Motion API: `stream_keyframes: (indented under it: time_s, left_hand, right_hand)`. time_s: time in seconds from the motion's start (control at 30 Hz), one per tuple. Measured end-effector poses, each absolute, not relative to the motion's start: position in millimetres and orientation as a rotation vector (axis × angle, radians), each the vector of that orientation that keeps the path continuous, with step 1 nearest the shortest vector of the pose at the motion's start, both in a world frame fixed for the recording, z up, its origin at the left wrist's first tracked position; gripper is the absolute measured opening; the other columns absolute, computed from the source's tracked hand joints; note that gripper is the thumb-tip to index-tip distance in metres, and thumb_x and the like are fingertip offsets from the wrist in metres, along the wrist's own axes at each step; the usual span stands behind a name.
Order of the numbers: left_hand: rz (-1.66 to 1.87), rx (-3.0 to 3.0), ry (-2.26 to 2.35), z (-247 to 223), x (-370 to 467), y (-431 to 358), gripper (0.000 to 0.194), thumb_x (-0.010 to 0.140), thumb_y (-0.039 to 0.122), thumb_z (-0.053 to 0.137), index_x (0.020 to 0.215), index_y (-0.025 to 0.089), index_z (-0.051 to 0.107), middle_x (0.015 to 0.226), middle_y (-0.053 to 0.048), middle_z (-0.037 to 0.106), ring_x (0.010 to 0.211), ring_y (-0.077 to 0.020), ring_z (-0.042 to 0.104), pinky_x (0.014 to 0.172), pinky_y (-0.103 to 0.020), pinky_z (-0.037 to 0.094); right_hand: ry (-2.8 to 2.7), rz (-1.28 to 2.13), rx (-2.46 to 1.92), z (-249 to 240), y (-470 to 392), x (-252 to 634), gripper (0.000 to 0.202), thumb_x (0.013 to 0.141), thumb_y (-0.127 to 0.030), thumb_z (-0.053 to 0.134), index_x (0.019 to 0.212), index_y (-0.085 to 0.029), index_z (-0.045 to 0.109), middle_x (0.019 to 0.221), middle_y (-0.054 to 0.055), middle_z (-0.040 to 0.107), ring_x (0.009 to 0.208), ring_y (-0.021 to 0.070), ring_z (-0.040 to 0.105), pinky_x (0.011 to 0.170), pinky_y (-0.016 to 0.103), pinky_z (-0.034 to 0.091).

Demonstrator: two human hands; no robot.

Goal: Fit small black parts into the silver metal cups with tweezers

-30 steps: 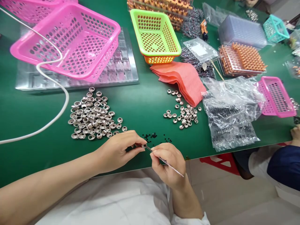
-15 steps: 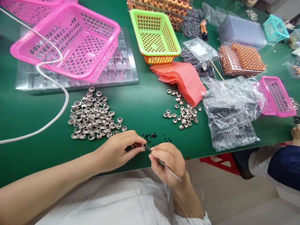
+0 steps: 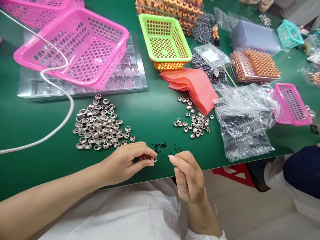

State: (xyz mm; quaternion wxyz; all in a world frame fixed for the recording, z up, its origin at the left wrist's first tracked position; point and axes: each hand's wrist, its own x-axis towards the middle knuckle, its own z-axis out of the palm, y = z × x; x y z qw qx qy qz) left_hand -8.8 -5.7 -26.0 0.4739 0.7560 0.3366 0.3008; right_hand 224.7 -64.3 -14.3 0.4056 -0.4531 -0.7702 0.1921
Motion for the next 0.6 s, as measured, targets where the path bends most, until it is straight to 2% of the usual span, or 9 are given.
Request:
stream_keyframes:
  time_s: [0.1, 0.2, 0.4, 0.6]
  left_hand:
    - [0.768, 1.902, 0.774, -26.4, -7.7, -5.9, 0.008, 0.091, 0.013, 0.069, 0.099, 0.014, 0.071, 0.079, -0.001, 0.072, 0.073, -0.0131, 0.064, 0.067, -0.020, 0.050]
    - [0.764, 1.954, 0.727, -26.5, -7.1, -5.5, 0.009, 0.092, 0.012, 0.068, 0.100, 0.013, 0.070, 0.080, -0.002, 0.073, 0.074, -0.0141, 0.064, 0.067, -0.021, 0.050]
    - [0.751, 1.981, 0.676, -26.7, -7.8, -7.4, 0.008, 0.096, 0.013, 0.062, 0.101, 0.015, 0.068, 0.083, -0.003, 0.075, 0.074, -0.0149, 0.064, 0.069, -0.024, 0.051]
    - [0.765, 2.011, 0.664, -25.7, -6.7, -10.8, 0.010, 0.099, 0.016, 0.058, 0.100, 0.015, 0.067, 0.081, -0.003, 0.075, 0.071, -0.0151, 0.063, 0.067, -0.025, 0.051]
  right_hand:
    - [-2.021, 0.505, -1.050, -21.9, -61.4, 224.8, 0.039, 0.091, -0.002, 0.058, 0.127, -0.018, 0.061, 0.094, 0.007, 0.063, 0.078, 0.0166, 0.058, 0.066, 0.033, 0.052]
    - [-2.197, 0.466, -0.966, -26.8, -58.1, 224.8, 0.037, 0.088, -0.002, 0.064, 0.121, -0.017, 0.063, 0.091, 0.007, 0.066, 0.077, 0.0158, 0.056, 0.068, 0.033, 0.052]
    - [-2.396, 0.371, -0.896, -26.7, -55.6, 225.3, 0.029, 0.092, -0.007, 0.060, 0.120, -0.013, 0.062, 0.094, 0.009, 0.069, 0.084, 0.0186, 0.058, 0.073, 0.036, 0.053]
    - [-2.453, 0.298, -0.788, -25.6, -55.5, 225.2, 0.030, 0.093, -0.006, 0.054, 0.121, -0.009, 0.062, 0.096, 0.011, 0.069, 0.083, 0.0204, 0.060, 0.068, 0.036, 0.050]
